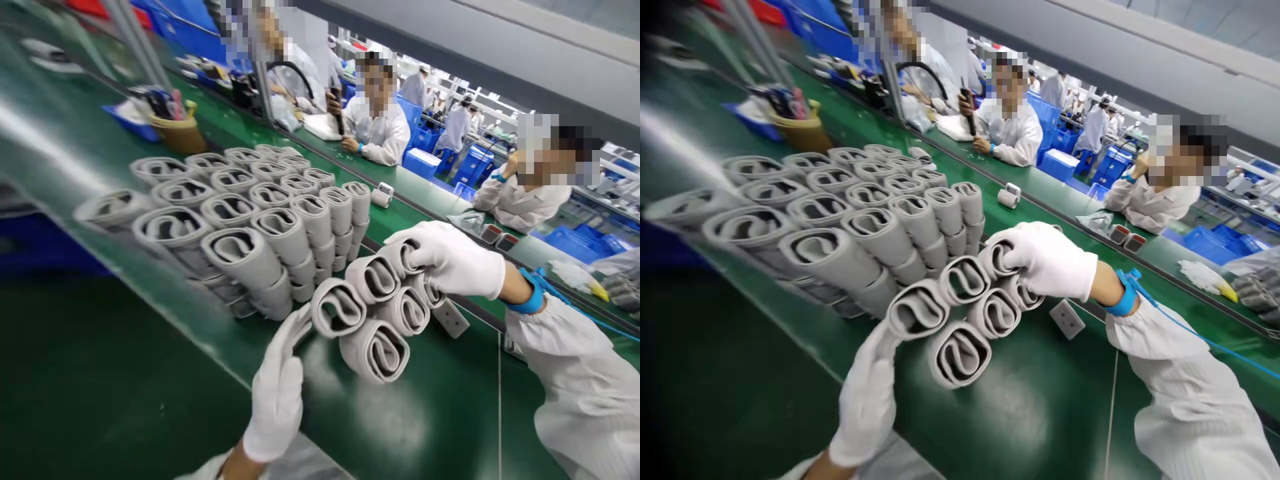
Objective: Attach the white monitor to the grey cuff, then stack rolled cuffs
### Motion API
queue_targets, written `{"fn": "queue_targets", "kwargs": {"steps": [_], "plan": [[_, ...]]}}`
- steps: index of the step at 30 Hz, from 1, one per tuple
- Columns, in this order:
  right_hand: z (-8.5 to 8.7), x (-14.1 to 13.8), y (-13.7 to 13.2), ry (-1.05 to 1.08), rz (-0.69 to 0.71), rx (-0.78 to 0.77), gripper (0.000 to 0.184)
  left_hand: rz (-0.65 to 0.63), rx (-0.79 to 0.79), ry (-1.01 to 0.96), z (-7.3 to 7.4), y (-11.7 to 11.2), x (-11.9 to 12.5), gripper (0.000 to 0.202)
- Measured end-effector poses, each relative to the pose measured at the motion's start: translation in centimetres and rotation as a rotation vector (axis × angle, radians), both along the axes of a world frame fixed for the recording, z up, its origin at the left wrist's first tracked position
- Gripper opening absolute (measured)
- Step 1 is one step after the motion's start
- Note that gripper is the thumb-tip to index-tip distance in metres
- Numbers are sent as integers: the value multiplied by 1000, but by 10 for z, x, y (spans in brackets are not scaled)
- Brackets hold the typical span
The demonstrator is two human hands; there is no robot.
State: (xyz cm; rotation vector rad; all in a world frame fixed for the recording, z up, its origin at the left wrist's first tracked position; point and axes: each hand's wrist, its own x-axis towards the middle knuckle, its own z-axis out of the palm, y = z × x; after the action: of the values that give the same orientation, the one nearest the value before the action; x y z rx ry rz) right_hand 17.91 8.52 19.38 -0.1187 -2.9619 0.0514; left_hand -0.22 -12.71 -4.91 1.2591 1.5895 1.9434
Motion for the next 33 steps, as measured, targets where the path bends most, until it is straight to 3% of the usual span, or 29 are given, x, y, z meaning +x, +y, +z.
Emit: {"fn": "queue_targets", "kwargs": {"steps": [3,7,10,12,16,19,21,24,26,28,30,33], "plan": [[-18,-46,-7,-88,207,-4,28,158,-66,10,-11,-38,6,54],[-28,-75,4,-127,279,-38,14,103,-200,134,-15,-48,13,59],[-15,-70,16,-71,254,-124,4,117,-255,293,-15,-38,17,78],[0,-57,17,17,216,-211,8,198,-267,385,-17,-28,18,87],[28,-35,3,120,149,-269,31,304,-265,450,-20,-7,7,77],[29,-37,-6,34,177,-205,35,299,-331,440,-18,4,-12,64],[14,-48,-4,-31,183,-110,28,320,-382,430,-15,9,-24,55],[-28,-69,12,-82,154,44,15,341,-411,389,-11,11,-34,43],[-59,-81,26,-93,132,79,5,358,-399,371,-9,10,-33,40],[-82,-90,39,-79,108,58,6,382,-368,376,-10,10,-30,38],[-93,-91,45,-34,108,19,11,402,-332,389,-11,12,-27,37],[-94,-84,42,83,131,-43,14,419,-312,398,-12,13,-26,37]]}}
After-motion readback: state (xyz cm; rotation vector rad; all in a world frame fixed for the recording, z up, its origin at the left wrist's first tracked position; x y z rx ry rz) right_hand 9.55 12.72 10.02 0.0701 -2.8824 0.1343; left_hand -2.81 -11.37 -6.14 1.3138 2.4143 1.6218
